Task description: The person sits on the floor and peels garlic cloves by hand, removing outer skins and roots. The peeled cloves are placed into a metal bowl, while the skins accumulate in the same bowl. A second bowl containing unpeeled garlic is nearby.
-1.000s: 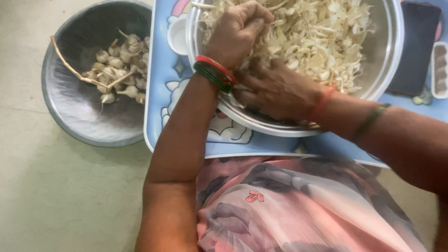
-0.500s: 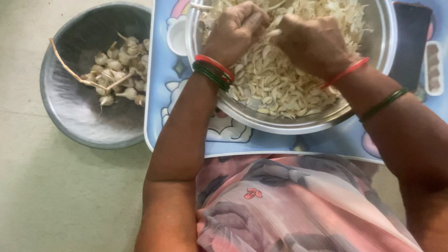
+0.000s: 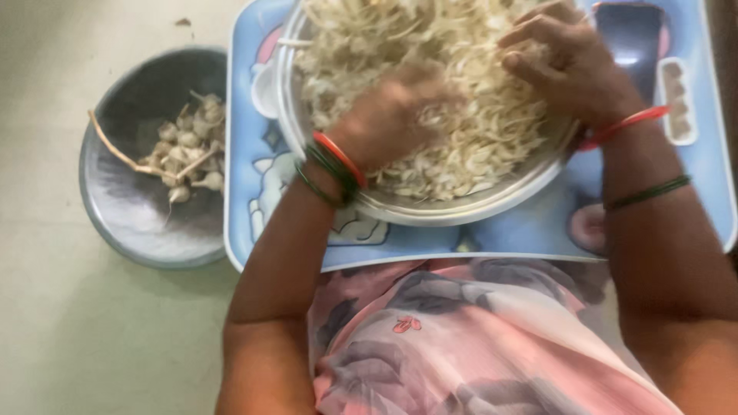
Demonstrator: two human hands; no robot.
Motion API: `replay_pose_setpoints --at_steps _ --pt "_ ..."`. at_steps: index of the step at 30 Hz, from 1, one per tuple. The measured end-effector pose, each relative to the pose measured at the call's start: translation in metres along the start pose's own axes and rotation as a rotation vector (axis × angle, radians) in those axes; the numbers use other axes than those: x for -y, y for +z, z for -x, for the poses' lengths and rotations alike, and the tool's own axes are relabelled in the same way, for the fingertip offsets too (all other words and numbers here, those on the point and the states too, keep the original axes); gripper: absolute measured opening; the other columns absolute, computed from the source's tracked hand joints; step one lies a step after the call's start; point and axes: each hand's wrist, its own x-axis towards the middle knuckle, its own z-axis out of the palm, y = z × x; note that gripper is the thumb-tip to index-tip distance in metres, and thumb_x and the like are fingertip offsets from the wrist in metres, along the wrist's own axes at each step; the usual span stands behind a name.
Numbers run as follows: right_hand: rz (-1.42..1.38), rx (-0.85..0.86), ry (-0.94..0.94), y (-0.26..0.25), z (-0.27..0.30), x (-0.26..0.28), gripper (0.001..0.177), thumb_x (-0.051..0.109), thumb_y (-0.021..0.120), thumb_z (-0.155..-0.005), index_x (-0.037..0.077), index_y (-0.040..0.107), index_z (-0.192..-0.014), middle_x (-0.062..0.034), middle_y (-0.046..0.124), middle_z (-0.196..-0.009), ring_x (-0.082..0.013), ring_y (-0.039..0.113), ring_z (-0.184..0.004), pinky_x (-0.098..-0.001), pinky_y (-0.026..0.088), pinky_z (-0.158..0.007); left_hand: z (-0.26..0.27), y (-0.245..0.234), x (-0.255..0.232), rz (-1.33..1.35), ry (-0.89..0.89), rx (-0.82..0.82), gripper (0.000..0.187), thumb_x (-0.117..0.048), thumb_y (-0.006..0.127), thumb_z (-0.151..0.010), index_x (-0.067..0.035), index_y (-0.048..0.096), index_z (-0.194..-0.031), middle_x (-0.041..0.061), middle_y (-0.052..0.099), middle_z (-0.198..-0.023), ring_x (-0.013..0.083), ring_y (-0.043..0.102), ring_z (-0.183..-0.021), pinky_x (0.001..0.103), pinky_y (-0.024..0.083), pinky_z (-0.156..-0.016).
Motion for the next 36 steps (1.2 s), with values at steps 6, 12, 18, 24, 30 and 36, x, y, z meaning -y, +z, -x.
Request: replay_pose_setpoints --at_steps 6,12,18,24,30,36 --pt "-0.421 -0.013 0.157 0.008 0.008 -0.011 0.043 0.042 0.052 -0.113 0.011 0.061 -0.143 -0.0113 0.061 -0.136 -0.0227 0.059 -0.125 -0.0341 0.051 -0.103 -0.041 0.041 -0.072 -0.287 -0.096 0.366 0.058 -0.03 0.07 -0.08 -0.046 0.061 -0.136 0.011 0.026 -0.163 0.0454 0.021 -0.149 0.077 0.03 -0.099" --pt "-0.265 0.028 0.11 0.004 0.004 -0.009 0.047 0.043 0.049 -0.112 0.009 0.062 -0.142 -0.0131 0.06 -0.133 -0.0246 0.06 -0.121 -0.0382 0.049 -0.103 -0.024 0.04 -0.049 -0.33 0.061 0.208 0.045 -0.019 0.07 -0.085 -0.035 0.067 -0.127 0.012 0.05 -0.144 0.0419 0.056 -0.115 0.048 0.06 -0.072" --pt "-0.291 0.024 0.14 0.008 0.005 -0.013 0.039 0.036 0.051 -0.113 0.009 0.065 -0.137 -0.0093 0.066 -0.122 -0.0175 0.064 -0.107 -0.0326 0.055 -0.088 -0.01 0.053 -0.005 -0.384 0.0 0.055 0.021 -0.022 0.065 -0.097 -0.019 0.07 -0.116 0.011 0.068 -0.101 0.0214 0.067 -0.072 0.03 0.057 -0.045" --pt "-0.222 0.085 0.281 0.01 0.002 -0.013 0.034 0.029 0.054 -0.11 0.012 0.066 -0.136 -0.0064 0.069 -0.098 -0.0124 0.065 -0.085 -0.0292 0.054 -0.072 -0.013 0.056 0.018 -0.422 -0.125 -0.069 0.037 -0.041 0.056 -0.106 -0.014 0.06 -0.082 0.0 0.059 -0.061 0.0097 0.053 -0.044 0.027 0.043 -0.033" --pt "-0.573 0.092 0.119 0.008 0.007 -0.023 0.033 0.028 0.054 -0.112 0.004 0.066 -0.131 -0.0057 0.072 -0.11 -0.0138 0.07 -0.094 -0.0279 0.058 -0.076 -0.013 0.029 0.018 -0.311 -0.292 -0.068 0.065 -0.064 0.035 -0.108 -0.02 0.062 -0.069 0.001 0.045 -0.048 0.0122 0.051 -0.063 0.034 0.046 -0.048" --pt "-0.841 -0.302 0.018 0.01 0.014 -0.04 0.037 0.036 0.058 -0.119 0.002 0.071 -0.123 -0.0084 0.074 -0.117 -0.0172 0.072 -0.103 -0.0301 0.062 -0.085 -0.047 -0.005 -0.029 -0.178 -0.349 0.189 0.053 -0.058 0.038 -0.103 -0.023 0.078 -0.11 0.007 0.065 -0.109 0.0198 0.068 -0.085 0.038 0.057 -0.069"
